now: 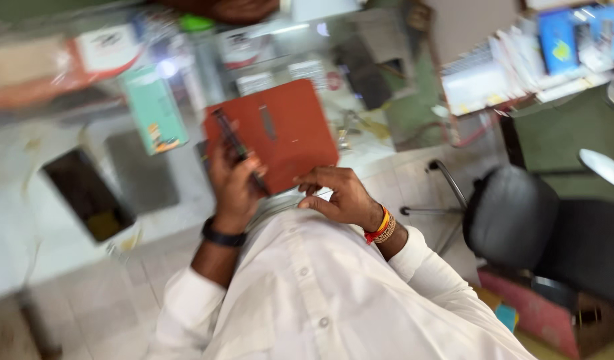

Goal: The person receives a smartphone and begins disassembly by removing the back cover and prying open the frame. They connect the device to a laptop via wires, then use a screwdriver and a yellow glue bottle to work on the internal components. The person repeatedly handles the phone and a screen protector, applying adhesive and adjusting parts.

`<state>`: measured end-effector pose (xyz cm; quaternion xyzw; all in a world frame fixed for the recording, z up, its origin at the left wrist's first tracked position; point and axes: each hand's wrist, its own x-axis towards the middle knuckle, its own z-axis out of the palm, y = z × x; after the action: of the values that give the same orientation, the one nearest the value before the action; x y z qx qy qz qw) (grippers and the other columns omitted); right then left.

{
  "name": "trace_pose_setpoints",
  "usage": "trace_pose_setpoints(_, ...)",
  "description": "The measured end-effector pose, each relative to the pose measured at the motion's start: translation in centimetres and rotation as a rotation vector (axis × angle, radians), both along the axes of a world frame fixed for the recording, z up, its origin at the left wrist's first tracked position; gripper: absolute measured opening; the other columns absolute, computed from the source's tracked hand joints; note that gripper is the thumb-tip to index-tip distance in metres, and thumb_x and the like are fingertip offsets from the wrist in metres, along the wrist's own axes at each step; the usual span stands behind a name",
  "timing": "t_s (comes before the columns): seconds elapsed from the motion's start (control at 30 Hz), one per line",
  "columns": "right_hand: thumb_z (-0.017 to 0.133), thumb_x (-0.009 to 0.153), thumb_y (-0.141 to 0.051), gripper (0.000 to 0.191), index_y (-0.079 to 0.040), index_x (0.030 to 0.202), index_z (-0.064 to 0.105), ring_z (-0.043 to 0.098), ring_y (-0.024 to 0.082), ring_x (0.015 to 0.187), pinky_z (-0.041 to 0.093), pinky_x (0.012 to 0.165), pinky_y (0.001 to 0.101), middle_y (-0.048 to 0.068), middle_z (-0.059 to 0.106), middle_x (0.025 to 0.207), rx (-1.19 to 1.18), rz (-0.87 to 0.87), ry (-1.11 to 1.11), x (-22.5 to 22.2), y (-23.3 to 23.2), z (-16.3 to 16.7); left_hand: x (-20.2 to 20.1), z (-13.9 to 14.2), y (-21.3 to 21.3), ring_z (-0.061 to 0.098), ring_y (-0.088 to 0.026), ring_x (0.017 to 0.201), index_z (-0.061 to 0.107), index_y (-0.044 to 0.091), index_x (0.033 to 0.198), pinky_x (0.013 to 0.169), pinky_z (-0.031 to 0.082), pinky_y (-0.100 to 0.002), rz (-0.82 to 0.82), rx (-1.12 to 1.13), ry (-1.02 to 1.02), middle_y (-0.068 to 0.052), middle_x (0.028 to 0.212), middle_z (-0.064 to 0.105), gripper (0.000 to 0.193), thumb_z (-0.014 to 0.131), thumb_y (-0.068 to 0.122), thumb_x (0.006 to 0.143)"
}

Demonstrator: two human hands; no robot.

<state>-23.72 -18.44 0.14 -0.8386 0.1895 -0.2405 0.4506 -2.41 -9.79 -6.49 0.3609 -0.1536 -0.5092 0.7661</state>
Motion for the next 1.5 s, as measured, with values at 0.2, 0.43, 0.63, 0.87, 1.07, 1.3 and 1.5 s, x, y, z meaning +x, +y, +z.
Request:
trace_pose_setpoints(0.2, 0.066, 0.092, 0.004, 0.020, 0.002, 0.111, 0.072, 0.071, 0.014, 0.083, 0.059, 0.076, 0.0265, 0.007, 0.074, 0.092, 0.060, -0.673, -0.132, -10.2, -2.5, -2.0, -1.1, 1.1, -0.4, 0.058, -0.011, 0.077, 0.043, 0.005, 0.154, 0.067, 0.053, -0.030, -0.067, 0.035, -0.044, -0.003, 0.096, 0.059, 0.063, 0.056, -0.004, 0.094)
trace_pose_setpoints(0.43, 0.066, 0.108, -0.008, 0.014, 0.005, 0.103, 0.070, 0.066, 0.012, 0.072, 0.054, 0.068, 0.0256, 0.009, 0.070, 0.084, 0.152, -1.290, -0.470, -20.5, -8.4, -3.7, -5.2, 1.3, -5.3, 0.064, -0.012, 0.105, 0.040, 0.002, 0.149, 0.092, 0.055, -0.031, -0.227, 0.101, -0.099, -0.003, 0.119, 0.063, 0.071, 0.074, -0.007, 0.087)
trace_pose_setpoints(0.63, 0.059, 0.100, -0.007, 0.015, 0.001, 0.108, 0.069, 0.074, 0.011, 0.082, 0.061, 0.075, 0.0255, 0.007, 0.076, 0.095, 0.562, -0.961, -0.482, -25.4, -17.1, -7.1, -13.7, -0.5, -11.6, 0.068, -0.015, 0.106, 0.048, 0.000, 0.142, 0.096, 0.056, -0.030, -0.315, -0.005, 0.071, -0.009, 0.119, 0.069, 0.060, 0.076, -0.004, 0.090)
trace_pose_setpoints(0.87, 0.050, 0.110, -0.002, 0.017, 0.004, 0.105, 0.066, 0.060, 0.013, 0.063, 0.047, 0.054, 0.0247, 0.011, 0.067, 0.080, 0.529, -0.809, -0.573, -32.6, -23.8, -10.8, -25.2, -0.8, -16.0, 0.070, -0.024, 0.104, 0.052, -0.005, 0.140, 0.093, 0.058, -0.041, -0.326, 0.031, 0.185, -0.014, 0.117, 0.073, 0.047, 0.069, -0.007, 0.096)
trace_pose_setpoints(1.07, 0.044, 0.106, -0.004, 0.017, 0.000, 0.107, 0.060, 0.064, 0.015, 0.064, 0.054, 0.059, 0.0275, 0.010, 0.068, 0.083, 0.620, -0.886, -0.607, -34.7, -25.8, -13.7, -29.0, 2.3, -18.5, 0.069, -0.040, 0.113, 0.047, 0.010, 0.141, 0.097, 0.057, -0.062, -0.370, -0.021, 0.327, -0.017, 0.124, 0.065, 0.050, 0.060, 0.027, 0.096)
trace_pose_setpoints(1.3, 0.060, 0.091, 0.004, 0.042, 0.002, 0.133, 0.056, 0.063, 0.023, 0.118, 0.055, 0.092, 0.0333, 0.012, 0.064, 0.130, 0.402, -0.393, -0.067, -32.5, -28.7, -18.1, -32.5, 2.4, -20.3, 0.066, -0.034, 0.106, 0.042, 0.002, 0.149, 0.092, 0.057, -0.050, -0.380, 0.114, 0.308, -0.024, 0.123, 0.065, 0.071, 0.044, 0.058, 0.105)
trace_pose_setpoints(1.5, 0.066, 0.105, -0.005, 0.016, 0.002, 0.119, 0.063, 0.070, 0.020, 0.101, 0.059, 0.088, 0.0326, 0.011, 0.072, 0.108, 0.505, -0.260, -0.050, -32.3, -29.4, -19.3, -32.7, 1.0, -21.0, 0.063, -0.023, 0.091, 0.039, 0.001, 0.163, 0.078, 0.054, -0.039, -0.422, 0.045, 0.226, -0.011, 0.106, 0.060, 0.084, 0.053, 0.060, 0.104)
